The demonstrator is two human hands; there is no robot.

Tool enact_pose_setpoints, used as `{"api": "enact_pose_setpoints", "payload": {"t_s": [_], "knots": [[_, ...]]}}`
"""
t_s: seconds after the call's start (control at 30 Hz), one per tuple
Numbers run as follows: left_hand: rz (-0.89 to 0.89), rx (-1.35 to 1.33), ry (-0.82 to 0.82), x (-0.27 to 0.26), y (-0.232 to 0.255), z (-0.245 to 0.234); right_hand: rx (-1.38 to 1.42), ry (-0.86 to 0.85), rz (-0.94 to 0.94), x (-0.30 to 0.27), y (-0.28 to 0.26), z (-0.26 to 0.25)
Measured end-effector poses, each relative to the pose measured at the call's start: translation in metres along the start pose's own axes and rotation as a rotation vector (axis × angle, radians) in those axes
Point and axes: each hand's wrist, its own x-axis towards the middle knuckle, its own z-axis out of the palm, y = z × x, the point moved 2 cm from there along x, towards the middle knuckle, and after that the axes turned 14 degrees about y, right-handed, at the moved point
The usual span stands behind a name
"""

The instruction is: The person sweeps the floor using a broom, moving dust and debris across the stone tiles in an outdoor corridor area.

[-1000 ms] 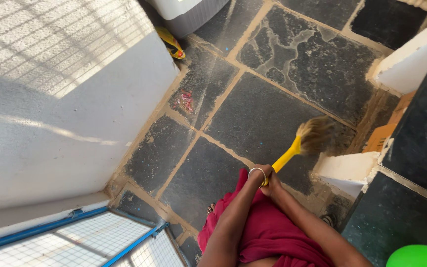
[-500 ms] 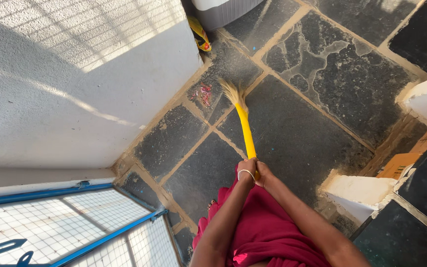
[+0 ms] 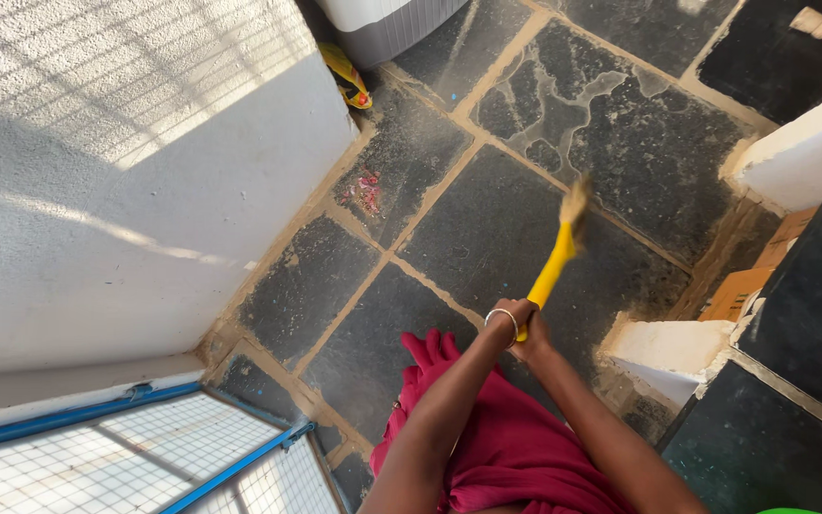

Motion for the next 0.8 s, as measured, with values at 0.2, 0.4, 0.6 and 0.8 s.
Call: {"api": "enact_pose_setpoints", "payload": {"t_s": [0.2, 0.4, 0.6, 0.8], "knots": [[-0.136, -0.111, -0.043, -0.003, 0.011, 0.018, -0.201, 0.014, 0.075, 0.0, -0.025, -0.011], [-0.278, -0.448, -0.009, 0.004, 0.024, -0.018, -0.484, -0.173, 0.122, 0.028, -0.041, 0.033], [-0.19, -0.649, 0.205, 0.041, 0.021, -0.03, -0.696, -0.249, 0.097, 0.043, -0.043, 0.077], [-0.102, -0.591, 0.26, 0.013, 0.034, -0.047, -0.57, -0.365, 0.081, 0.035, -0.045, 0.073]]}}
